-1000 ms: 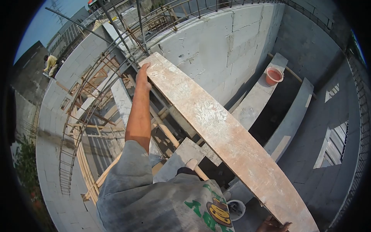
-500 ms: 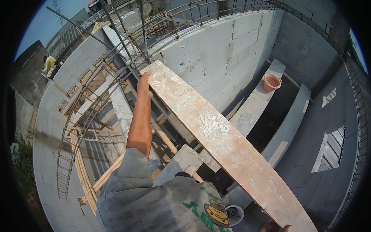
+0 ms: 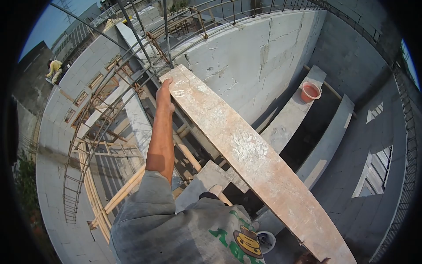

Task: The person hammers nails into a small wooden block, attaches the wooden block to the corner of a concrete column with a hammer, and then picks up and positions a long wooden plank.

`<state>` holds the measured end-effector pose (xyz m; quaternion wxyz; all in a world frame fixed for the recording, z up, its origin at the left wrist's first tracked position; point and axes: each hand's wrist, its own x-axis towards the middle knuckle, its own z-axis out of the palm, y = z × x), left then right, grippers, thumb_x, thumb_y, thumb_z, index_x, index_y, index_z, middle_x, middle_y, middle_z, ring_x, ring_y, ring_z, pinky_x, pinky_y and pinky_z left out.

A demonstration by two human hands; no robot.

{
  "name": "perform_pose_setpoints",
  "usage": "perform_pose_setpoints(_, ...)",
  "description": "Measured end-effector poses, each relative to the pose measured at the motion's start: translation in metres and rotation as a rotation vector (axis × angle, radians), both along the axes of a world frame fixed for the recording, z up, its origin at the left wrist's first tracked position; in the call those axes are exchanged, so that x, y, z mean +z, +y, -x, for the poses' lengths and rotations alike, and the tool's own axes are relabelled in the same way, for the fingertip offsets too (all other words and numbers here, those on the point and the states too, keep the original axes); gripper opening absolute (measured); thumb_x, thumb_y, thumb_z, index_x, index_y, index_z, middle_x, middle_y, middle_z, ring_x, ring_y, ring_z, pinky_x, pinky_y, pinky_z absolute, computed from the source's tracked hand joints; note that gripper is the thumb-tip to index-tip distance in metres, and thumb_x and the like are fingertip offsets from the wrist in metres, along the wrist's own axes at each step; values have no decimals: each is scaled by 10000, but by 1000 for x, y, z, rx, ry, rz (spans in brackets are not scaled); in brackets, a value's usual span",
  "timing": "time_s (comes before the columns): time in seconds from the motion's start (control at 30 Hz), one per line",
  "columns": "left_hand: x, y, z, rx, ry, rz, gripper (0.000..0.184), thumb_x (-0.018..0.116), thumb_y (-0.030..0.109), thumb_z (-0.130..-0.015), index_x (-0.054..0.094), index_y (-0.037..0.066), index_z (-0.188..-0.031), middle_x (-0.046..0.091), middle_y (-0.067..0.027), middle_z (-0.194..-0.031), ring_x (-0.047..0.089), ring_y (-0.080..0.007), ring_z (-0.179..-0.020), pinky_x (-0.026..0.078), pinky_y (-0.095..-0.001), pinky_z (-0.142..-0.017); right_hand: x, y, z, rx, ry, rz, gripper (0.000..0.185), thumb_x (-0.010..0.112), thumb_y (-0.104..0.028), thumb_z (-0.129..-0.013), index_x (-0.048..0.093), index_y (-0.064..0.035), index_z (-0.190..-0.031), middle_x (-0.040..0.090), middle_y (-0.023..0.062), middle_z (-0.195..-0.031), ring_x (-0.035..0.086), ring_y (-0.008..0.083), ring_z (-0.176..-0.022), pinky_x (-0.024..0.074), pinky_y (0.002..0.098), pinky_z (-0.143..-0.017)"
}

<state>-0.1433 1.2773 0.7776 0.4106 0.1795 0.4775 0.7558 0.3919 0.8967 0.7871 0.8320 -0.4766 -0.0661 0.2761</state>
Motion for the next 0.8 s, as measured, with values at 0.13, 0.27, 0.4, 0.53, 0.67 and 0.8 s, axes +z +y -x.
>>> perform_pose_setpoints(0.13, 1, -3, -2, -6, -16, -1, 473, 652, 257, -810, 554, -41, -1163, 627, -158, -1053, 644, -262, -899, 519, -376, -773, 0, 0, -3, 0, -7, -5, 447, 668, -330, -838, 562, -10, -1131, 614, 154, -1113, 610, 273, -975, 523, 406, -835)
perform_pose_setpoints(0.27, 2, -2, -8, -31, -40, -55, 464, 641, 242, -810, 551, -48, -1161, 625, -157, -1056, 646, -261, -898, 523, -371, -769, -2, -2, -3, -6, -6, -20, 454, 668, -332, -841, 556, -12, -1142, 610, 154, -1123, 607, 272, -985, 521, 408, -845)
perform_pose_setpoints(0.4, -20, 14, 7, 15, -65, -123, 446, 632, 208, -811, 549, -66, -1154, 626, -156, -1054, 649, -274, -893, 526, -369, -772, -4, 0, -1, 2, -15, -25, 461, 668, -335, -844, 550, -14, -1153, 605, 155, -1134, 604, 272, -994, 519, 410, -856)
perform_pose_setpoints(0.53, -22, 15, 8, -44, -143, -169, 448, 629, 185, -816, 534, -73, -1170, 617, -162, -1078, 642, -283, -924, 526, -377, -788, -4, -3, -5, 3, -27, -42, 468, 668, -337, -848, 544, -17, -1164, 600, 156, -1145, 602, 271, -1003, 517, 412, -866)
perform_pose_setpoints(0.67, -20, 14, 5, -3, -143, -183, 459, 637, 191, -821, 528, -72, -1180, 616, -165, -1083, 643, -287, -933, 528, -383, -801, -4, -4, -7, 6, -37, -50, 475, 668, -340, -851, 537, -19, -1175, 595, 157, -1155, 599, 271, -1012, 515, 414, -877)
perform_pose_setpoints(0.8, -25, 19, 8, -10, -201, -176, 460, 650, 183, -816, 531, -71, -1181, 622, -165, -1076, 648, -291, -926, 533, -386, -804, -5, -5, -9, 2, -54, -58, 482, 669, -343, -854, 531, -21, -1186, 590, 158, -1166, 597, 270, -1022, 512, 416, -887)
